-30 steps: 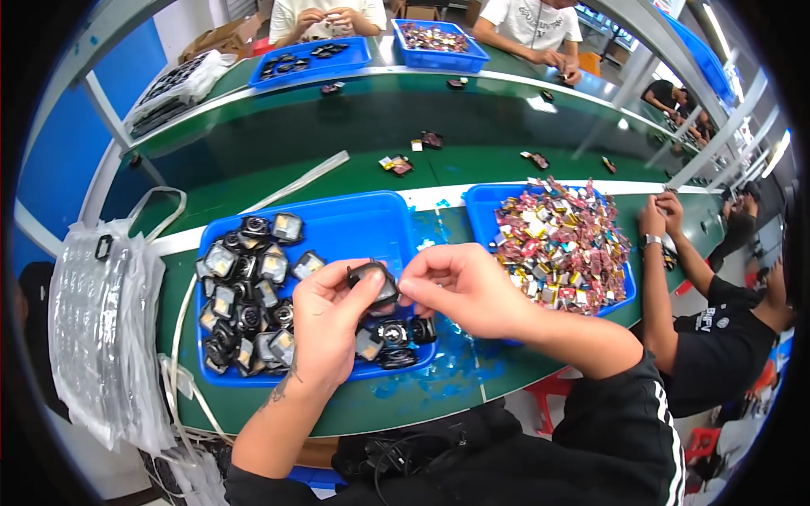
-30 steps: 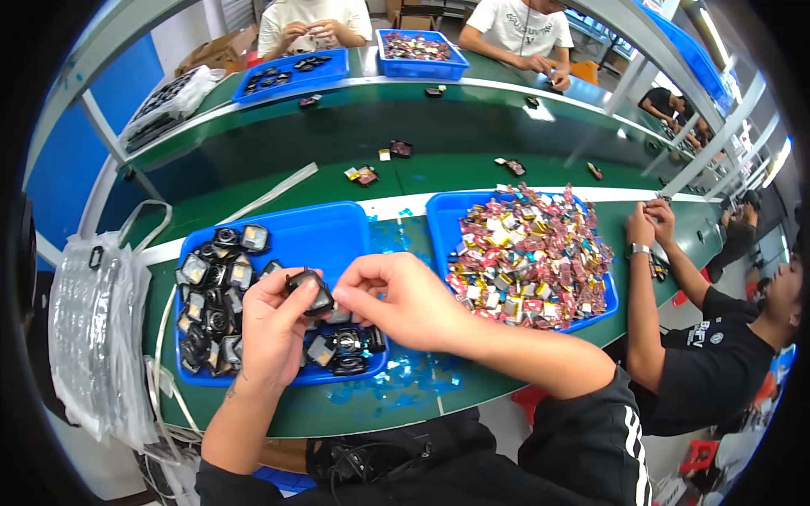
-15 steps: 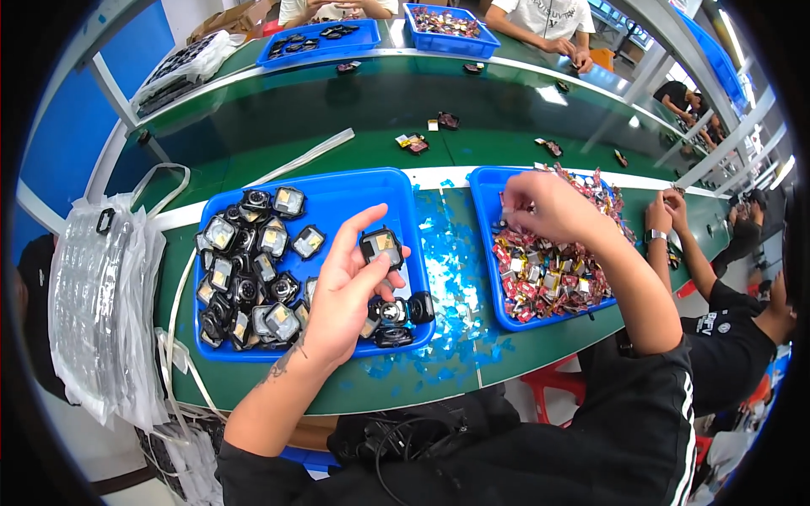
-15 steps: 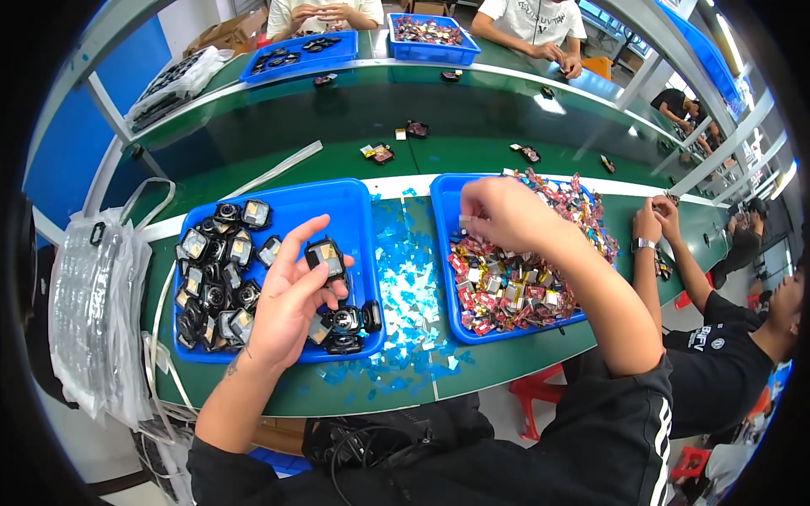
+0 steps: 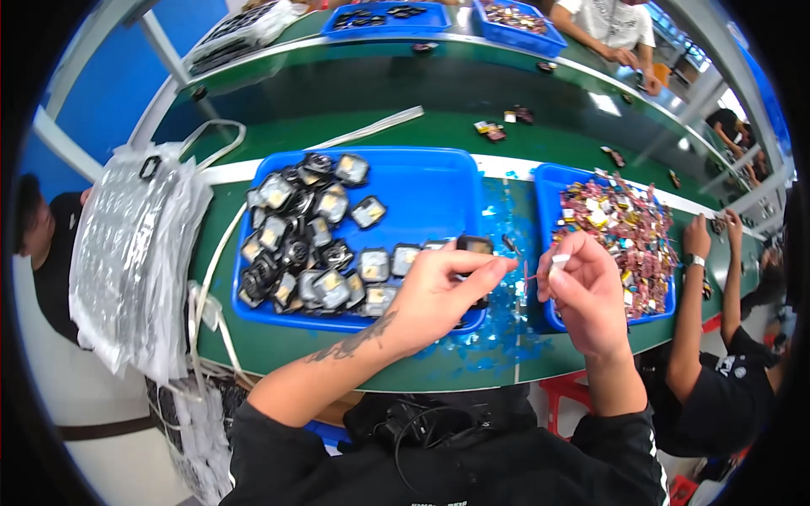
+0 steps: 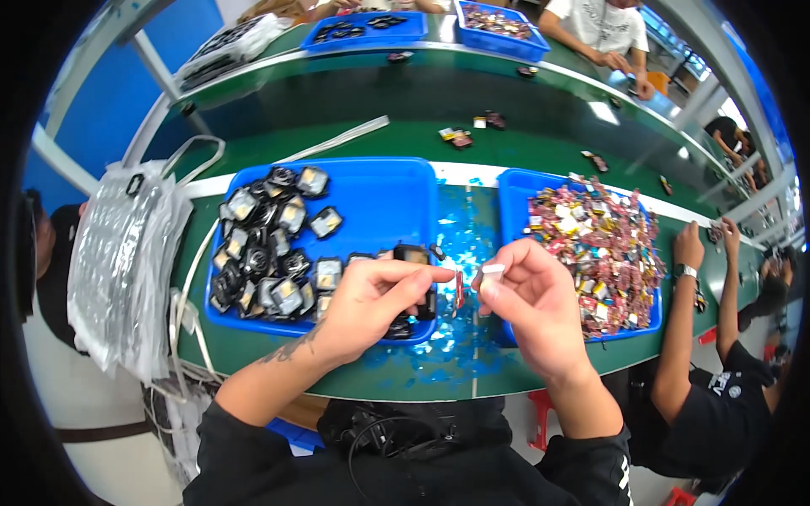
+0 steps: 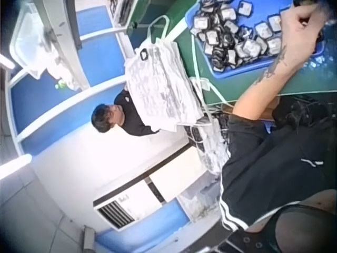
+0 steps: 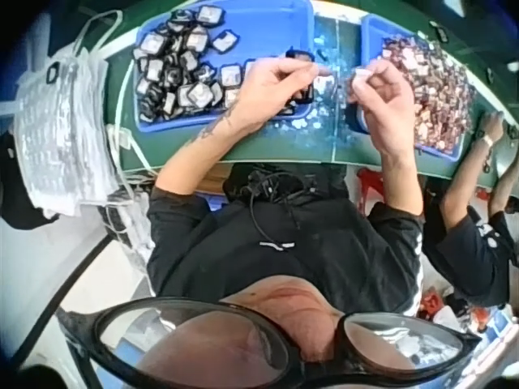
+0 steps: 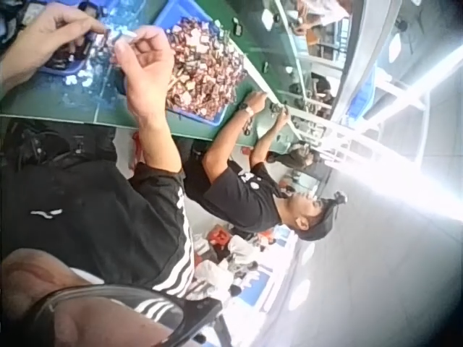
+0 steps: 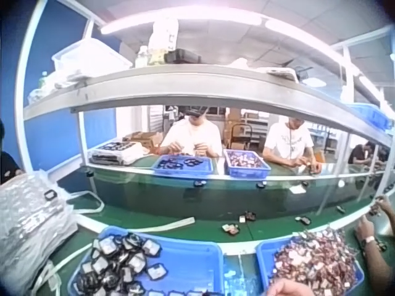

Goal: The recorder is assembling and inspecting small electronic components, specifically smartwatch housings and batteries, at a factory assembly line.

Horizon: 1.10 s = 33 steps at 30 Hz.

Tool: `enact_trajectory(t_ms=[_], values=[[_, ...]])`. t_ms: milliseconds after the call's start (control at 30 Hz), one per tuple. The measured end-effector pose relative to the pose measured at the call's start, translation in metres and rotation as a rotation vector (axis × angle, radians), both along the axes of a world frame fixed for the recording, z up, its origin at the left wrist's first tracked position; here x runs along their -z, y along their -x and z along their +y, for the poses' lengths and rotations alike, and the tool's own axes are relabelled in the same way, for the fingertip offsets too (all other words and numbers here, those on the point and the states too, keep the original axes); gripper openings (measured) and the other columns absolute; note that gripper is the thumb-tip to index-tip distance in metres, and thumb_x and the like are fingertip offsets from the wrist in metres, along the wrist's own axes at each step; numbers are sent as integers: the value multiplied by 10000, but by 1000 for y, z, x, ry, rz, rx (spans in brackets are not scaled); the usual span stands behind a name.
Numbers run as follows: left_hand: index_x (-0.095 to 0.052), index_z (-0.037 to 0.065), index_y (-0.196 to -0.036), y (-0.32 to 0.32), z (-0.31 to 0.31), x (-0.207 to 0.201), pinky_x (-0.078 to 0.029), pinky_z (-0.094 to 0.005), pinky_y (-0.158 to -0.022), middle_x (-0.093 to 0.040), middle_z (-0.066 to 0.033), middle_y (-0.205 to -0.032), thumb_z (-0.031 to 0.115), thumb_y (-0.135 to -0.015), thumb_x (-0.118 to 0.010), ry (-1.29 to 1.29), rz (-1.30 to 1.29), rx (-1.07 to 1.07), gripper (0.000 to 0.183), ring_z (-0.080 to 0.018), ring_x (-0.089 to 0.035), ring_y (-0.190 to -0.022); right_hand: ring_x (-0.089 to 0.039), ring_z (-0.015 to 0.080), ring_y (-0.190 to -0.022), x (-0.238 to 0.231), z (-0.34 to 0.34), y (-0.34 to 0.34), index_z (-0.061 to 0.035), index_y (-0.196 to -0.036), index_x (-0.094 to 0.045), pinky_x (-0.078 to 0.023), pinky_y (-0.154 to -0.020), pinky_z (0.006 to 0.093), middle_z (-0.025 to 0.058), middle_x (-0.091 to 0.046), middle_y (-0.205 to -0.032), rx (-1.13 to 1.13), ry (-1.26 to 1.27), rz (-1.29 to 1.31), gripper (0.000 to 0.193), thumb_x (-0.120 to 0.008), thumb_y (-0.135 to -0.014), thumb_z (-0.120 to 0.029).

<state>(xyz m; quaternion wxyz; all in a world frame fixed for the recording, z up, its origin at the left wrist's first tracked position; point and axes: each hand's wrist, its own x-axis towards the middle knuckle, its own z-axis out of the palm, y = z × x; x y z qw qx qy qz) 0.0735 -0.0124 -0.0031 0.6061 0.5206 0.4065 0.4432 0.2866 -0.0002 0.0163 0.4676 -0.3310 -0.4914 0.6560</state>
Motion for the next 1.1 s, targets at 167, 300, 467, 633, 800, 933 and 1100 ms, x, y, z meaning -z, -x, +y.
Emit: enact_trajectory(t_ms=[167,300,467,633,800,933,1100], values=[[-722,-28,-1045,8,2,5,-503,-242,-774,-699,-91,-955,68,-883,-706,-179,30,-111,189,-92,-606,-841,-604,89,-884,7,-15,21,-8,-988,-540,-510,-788,233,53,-614,-968,23,-52,-69,199,-658,-854,82],[-703,-76,-1011,11,-2,8,-530,-220,-787,-700,-105,-963,45,-877,-704,-12,1,-84,180,-114,-661,-902,-609,91,-887,14,-16,27,11,-977,-568,-516,-795,231,62,-618,-971,2,-148,-176,193,-671,-839,98],[-713,-32,-954,9,-1,6,-514,-253,-723,-648,-94,-954,68,-850,-722,-78,136,-83,145,-109,-627,-786,-593,81,-868,4,-9,21,20,-1006,-593,-501,-779,238,45,-620,-935,-88,-151,-285,166,-645,-854,61],[-682,30,-945,6,-5,8,-503,-348,-699,-566,-132,-988,84,-834,-718,-479,327,-163,129,-267,-623,-821,-555,49,-784,-7,7,29,20,-1014,-612,-459,-702,190,18,-609,-881,43,-242,-343,118,-631,-906,-26],[-694,14,-928,4,1,10,-515,-339,-697,-601,-127,-1010,32,-761,-764,-770,555,-210,181,-261,-628,-836,-457,2,-650,-13,18,15,9,-903,-623,-387,-572,187,-51,-560,-762,-207,-102,-542,97,-625,-935,-83],[-701,32,-912,3,1,14,-516,-356,-706,-611,-116,-988,36,-718,-779,-1001,634,-204,209,-268,-630,-857,-448,1,-668,-4,25,16,-10,-875,-586,-364,-556,197,-68,-514,-730,-275,109,-387,143,-610,-956,-126],[-703,10,-912,0,-5,8,-514,-341,-714,-606,-95,-1007,3,-784,-740,-689,480,-227,133,-222,-628,-843,-613,150,-688,13,24,18,-31,-948,-633,-471,-592,274,74,-629,-816,212,-901,-1157,127,-684,-833,-36]])
